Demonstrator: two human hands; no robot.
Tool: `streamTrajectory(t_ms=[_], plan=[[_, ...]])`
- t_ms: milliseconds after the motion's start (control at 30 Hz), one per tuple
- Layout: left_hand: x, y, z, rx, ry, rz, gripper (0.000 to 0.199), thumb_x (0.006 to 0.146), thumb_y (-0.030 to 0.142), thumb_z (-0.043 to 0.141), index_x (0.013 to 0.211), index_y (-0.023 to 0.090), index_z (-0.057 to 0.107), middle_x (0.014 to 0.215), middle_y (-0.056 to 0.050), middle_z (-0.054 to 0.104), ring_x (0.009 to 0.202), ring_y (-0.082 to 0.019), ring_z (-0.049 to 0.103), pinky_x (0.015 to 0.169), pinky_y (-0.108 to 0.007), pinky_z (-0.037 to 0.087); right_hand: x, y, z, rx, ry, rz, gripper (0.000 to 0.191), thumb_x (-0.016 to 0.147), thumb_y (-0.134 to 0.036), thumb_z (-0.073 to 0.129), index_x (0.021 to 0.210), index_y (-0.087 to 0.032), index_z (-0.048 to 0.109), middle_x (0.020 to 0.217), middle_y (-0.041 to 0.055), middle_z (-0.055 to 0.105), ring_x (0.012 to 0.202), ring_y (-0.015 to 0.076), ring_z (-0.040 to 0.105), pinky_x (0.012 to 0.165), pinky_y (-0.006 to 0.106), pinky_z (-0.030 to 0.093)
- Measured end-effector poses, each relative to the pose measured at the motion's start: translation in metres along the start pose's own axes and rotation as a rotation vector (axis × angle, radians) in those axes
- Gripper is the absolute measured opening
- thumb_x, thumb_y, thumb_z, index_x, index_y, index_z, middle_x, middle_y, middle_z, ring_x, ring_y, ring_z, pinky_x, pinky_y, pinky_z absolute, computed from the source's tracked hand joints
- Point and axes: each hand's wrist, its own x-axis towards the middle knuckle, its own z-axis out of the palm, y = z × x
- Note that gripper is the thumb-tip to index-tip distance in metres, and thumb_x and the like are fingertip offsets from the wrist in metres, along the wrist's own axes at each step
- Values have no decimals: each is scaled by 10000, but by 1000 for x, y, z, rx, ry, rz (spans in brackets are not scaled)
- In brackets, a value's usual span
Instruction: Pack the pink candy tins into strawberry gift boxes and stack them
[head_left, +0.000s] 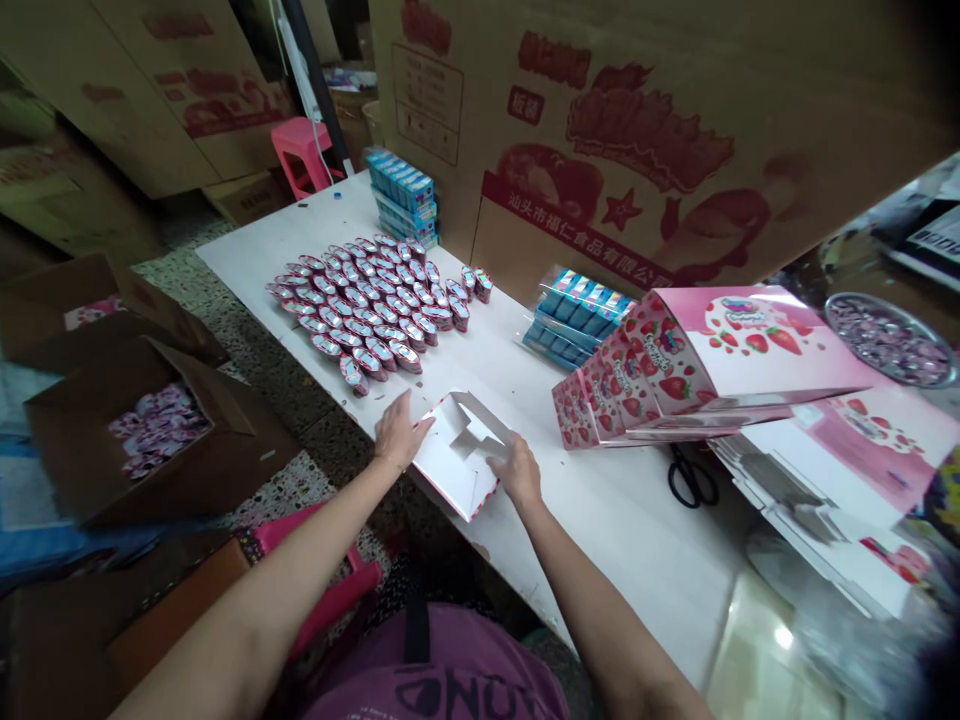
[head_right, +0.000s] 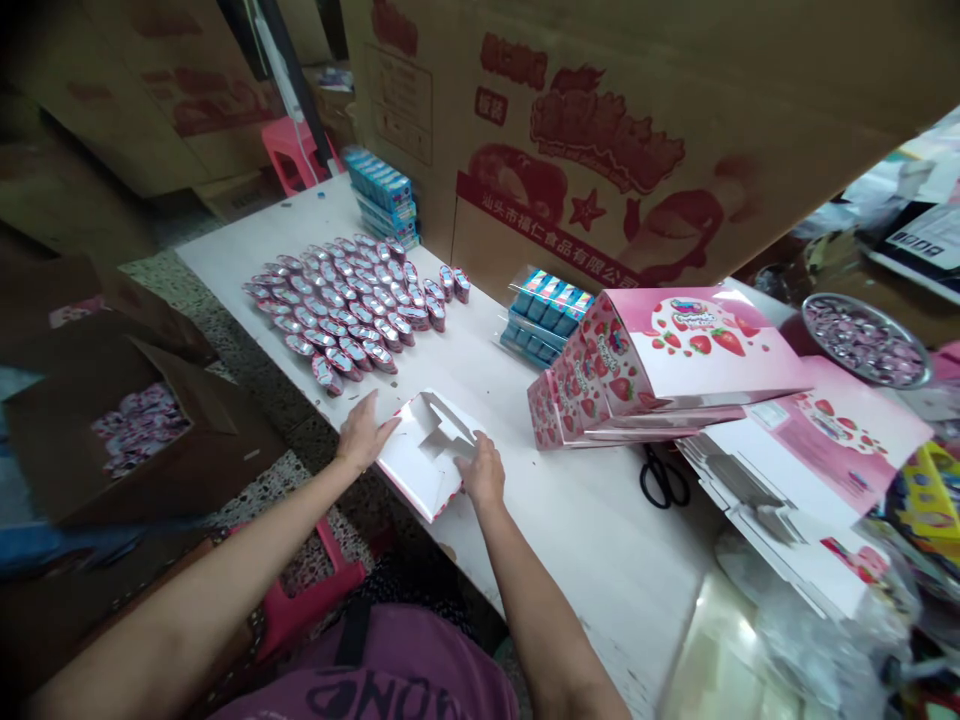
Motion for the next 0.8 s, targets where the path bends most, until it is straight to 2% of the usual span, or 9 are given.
streamTrajectory(t_ms=[67,133,233,333,400,467,567,700,800], plan=[[-17,-16,4,-230,93,-116,681,757,415,543,1308,138,255,1265,-186,437,1173,-267,429,914,-381,394,0,-3,-6,56,24,-122,594,707,-287,555,1266,-210,367,1214,75,486,1101,227,471,916,379,407],[-32,-27,11,-404,100,-232,605,765,355,537,1275,124,308,1196,-172,500,1104,-236,495,890,-362,420,3,-10,-18,89,34,-317,616,734,-267,535,1307,-228,314,1293,63,419,1181,203,403,972,368,367],[-41,-28,21,-459,98,-255,430,776,339,510,1146,126,461,1101,-140,569,1025,-217,542,894,-363,417,14,-30,-38,22,-28,-595,617,795,-238,461,1363,-240,220,1400,40,287,1263,165,293,1018,334,316],[-37,-21,23,-440,80,-229,327,775,361,497,1012,144,553,1001,-106,617,946,-212,571,862,-353,435,28,-47,-49,-196,-279,-852,547,832,-145,335,1355,-284,255,1440,-27,210,1311,142,184,1042,323,261],[-33,-18,23,-431,73,-231,292,782,358,478,972,158,572,957,-90,630,909,-210,580,842,-356,444,32,-50,-48,-371,-480,-946,534,823,-154,347,1332,-312,306,1434,-47,224,1323,175,147,1051,386,218],[-30,-18,23,-423,73,-239,275,787,340,466,964,160,576,951,-90,632,907,-216,578,847,-370,440,30,-46,-41,-490,-608,-947,543,810,-272,418,1339,-287,298,1428,-15,247,1320,228,148,1046,475,156],[-29,-19,23,-421,70,-240,252,775,304,482,954,156,581,972,-96,625,952,-224,562,883,-381,421,22,-39,-29,-537,-609,-856,503,836,-371,376,1323,-259,327,1403,10,306,1306,238,181,1026,539,86],[-29,-19,23,-441,76,-288,341,769,289,505,1069,128,522,1084,-126,579,1046,-220,523,932,-366,393,14,-41,-15,-553,-523,-758,362,846,-198,344,1153,-282,515,1343,-13,407,1279,229,229,1004,549,93],[-35,-18,23,-458,127,-410,538,788,316,494,1245,79,340,1247,-191,452,1171,-232,431,980,-372,346,14,-47,-11,-495,-495,-720,323,805,-125,397,1004,-282,596,1293,-21,463,1247,225,282,1009,523,118]])
